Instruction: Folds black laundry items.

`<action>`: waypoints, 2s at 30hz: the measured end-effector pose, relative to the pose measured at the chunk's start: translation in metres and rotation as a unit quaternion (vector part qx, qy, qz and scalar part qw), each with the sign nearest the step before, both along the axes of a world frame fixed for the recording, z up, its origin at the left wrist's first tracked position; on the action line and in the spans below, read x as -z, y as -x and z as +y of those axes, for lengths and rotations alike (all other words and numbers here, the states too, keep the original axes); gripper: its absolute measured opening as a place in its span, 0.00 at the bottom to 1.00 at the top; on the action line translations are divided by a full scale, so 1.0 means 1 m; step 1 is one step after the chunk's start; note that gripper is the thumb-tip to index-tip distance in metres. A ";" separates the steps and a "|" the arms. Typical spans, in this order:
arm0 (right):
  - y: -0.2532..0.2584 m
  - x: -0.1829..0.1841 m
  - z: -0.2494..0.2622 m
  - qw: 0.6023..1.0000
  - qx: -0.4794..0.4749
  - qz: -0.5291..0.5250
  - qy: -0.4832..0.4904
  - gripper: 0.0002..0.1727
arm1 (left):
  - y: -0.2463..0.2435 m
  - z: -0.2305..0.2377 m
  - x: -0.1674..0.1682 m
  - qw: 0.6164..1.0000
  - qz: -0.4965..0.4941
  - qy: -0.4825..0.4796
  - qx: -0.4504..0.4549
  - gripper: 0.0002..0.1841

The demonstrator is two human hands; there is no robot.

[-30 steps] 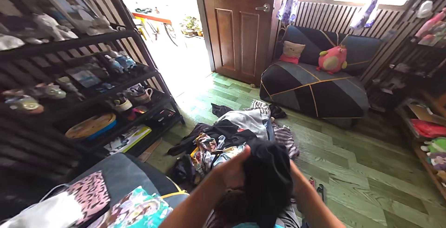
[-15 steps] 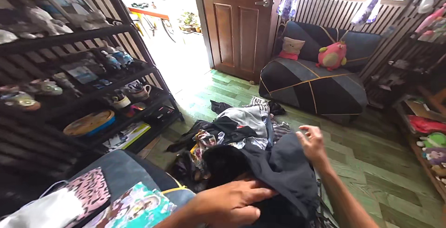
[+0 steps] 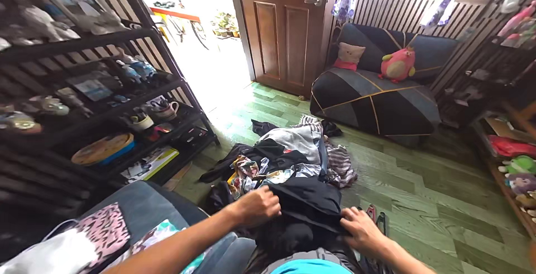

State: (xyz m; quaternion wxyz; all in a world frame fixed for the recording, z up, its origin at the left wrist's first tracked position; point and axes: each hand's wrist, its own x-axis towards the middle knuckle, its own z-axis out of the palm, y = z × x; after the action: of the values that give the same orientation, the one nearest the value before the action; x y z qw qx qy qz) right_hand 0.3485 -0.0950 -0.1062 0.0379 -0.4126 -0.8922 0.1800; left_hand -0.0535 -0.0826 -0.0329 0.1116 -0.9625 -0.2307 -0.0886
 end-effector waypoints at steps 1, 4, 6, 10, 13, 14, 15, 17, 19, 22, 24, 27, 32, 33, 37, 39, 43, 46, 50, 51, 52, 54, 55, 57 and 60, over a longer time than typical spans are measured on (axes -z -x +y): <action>-0.006 -0.010 0.011 1.000 0.015 -0.020 -0.017 0.23 | 0.008 0.010 -0.013 1.000 0.013 -0.020 -0.002 0.13; -0.022 -0.065 0.050 0.994 0.064 0.033 -0.081 0.30 | 0.028 0.042 -0.049 0.995 0.036 -0.087 -0.034 0.11; -0.026 -0.114 0.070 0.986 0.054 0.071 -0.141 0.38 | 0.037 0.058 -0.070 0.994 0.024 -0.090 -0.056 0.12; -0.024 -0.191 0.095 0.962 0.015 0.166 -0.217 0.34 | 0.040 0.079 -0.119 0.987 -0.081 -0.089 -0.111 0.14; -0.017 -0.231 0.097 0.939 0.013 0.249 -0.238 0.23 | 0.034 0.081 -0.156 0.973 -0.163 -0.130 -0.096 0.14; -0.016 -0.243 0.095 0.933 0.022 0.273 -0.232 0.18 | 0.034 0.079 -0.167 0.971 -0.172 -0.145 -0.086 0.14; -0.015 -0.253 0.092 0.929 0.032 0.295 -0.223 0.14 | 0.034 0.077 -0.177 0.968 -0.174 -0.166 -0.078 0.13; -0.015 -0.265 0.090 0.924 0.039 0.316 -0.210 0.09 | 0.035 0.073 -0.189 0.962 -0.158 -0.211 -0.070 0.13; -0.018 -0.262 0.098 0.939 0.029 0.246 -0.240 0.10 | 0.039 0.070 -0.192 0.967 -0.114 -0.217 -0.071 0.11; -0.024 -0.271 0.099 0.927 0.017 0.171 -0.332 0.19 | 0.046 0.067 -0.202 0.968 -0.120 -0.203 -0.082 0.13; -0.028 -0.280 0.094 0.911 0.022 0.187 -0.367 0.21 | 0.047 0.061 -0.210 0.962 -0.162 -0.198 -0.091 0.14; -0.031 -0.283 0.092 0.909 0.022 0.172 -0.379 0.22 | 0.046 0.054 -0.213 0.965 -0.147 -0.190 -0.102 0.14; -0.026 -0.298 0.057 0.905 0.010 0.282 -0.320 0.16 | 0.034 0.003 -0.232 0.962 -0.165 -0.174 -0.128 0.14; -0.029 -0.301 0.047 0.900 -0.007 0.336 -0.278 0.14 | 0.036 -0.008 -0.235 0.958 -0.206 -0.159 -0.122 0.14; -0.029 -0.298 0.045 0.851 -0.041 0.523 -0.026 0.07 | 0.050 -0.012 -0.237 0.883 -0.449 0.040 -0.130 0.10; -0.012 -0.291 0.059 0.802 0.079 0.586 0.083 0.06 | 0.025 0.000 -0.235 0.745 -0.601 0.218 -0.189 0.12; 0.035 -0.305 0.083 0.745 0.230 0.615 0.118 0.07 | -0.033 0.023 -0.234 0.526 -0.716 0.405 -0.215 0.11; 0.074 -0.322 0.066 0.793 0.135 0.587 0.091 0.08 | -0.082 0.014 -0.245 0.537 -0.699 0.437 -0.179 0.07; 0.116 -0.333 0.042 0.856 0.038 0.514 -0.037 0.07 | -0.119 0.011 -0.254 0.503 -0.709 0.490 -0.071 0.08; 0.119 -0.334 0.041 0.864 0.033 0.495 -0.081 0.13 | -0.121 0.010 -0.256 0.485 -0.714 0.501 -0.062 0.13; 0.120 -0.336 0.039 0.872 0.032 0.474 -0.117 0.17 | -0.122 0.009 -0.259 0.467 -0.721 0.509 -0.055 0.16; 0.118 -0.340 0.034 0.890 0.023 0.428 -0.159 0.19 | -0.119 0.006 -0.261 0.444 -0.733 0.515 -0.023 0.17; 0.116 -0.341 0.032 0.897 0.014 0.404 -0.180 0.17 | -0.117 0.006 -0.259 0.464 -0.726 0.507 0.002 0.16; 0.111 -0.342 0.039 0.900 -0.016 0.381 -0.211 0.11 | -0.117 0.008 -0.250 0.580 -0.701 0.414 0.034 0.13; 0.099 -0.351 0.049 0.906 -0.045 0.379 -0.185 0.11 | -0.102 0.029 -0.243 0.862 -0.501 0.073 -0.002 0.36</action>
State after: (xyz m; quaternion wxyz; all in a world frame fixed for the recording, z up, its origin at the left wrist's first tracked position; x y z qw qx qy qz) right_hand 0.2491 -0.0465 0.2447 0.4404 -0.2582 -0.8457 0.1555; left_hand 0.0486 -0.0534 0.2096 -0.0893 -0.7931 -0.2633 -0.5419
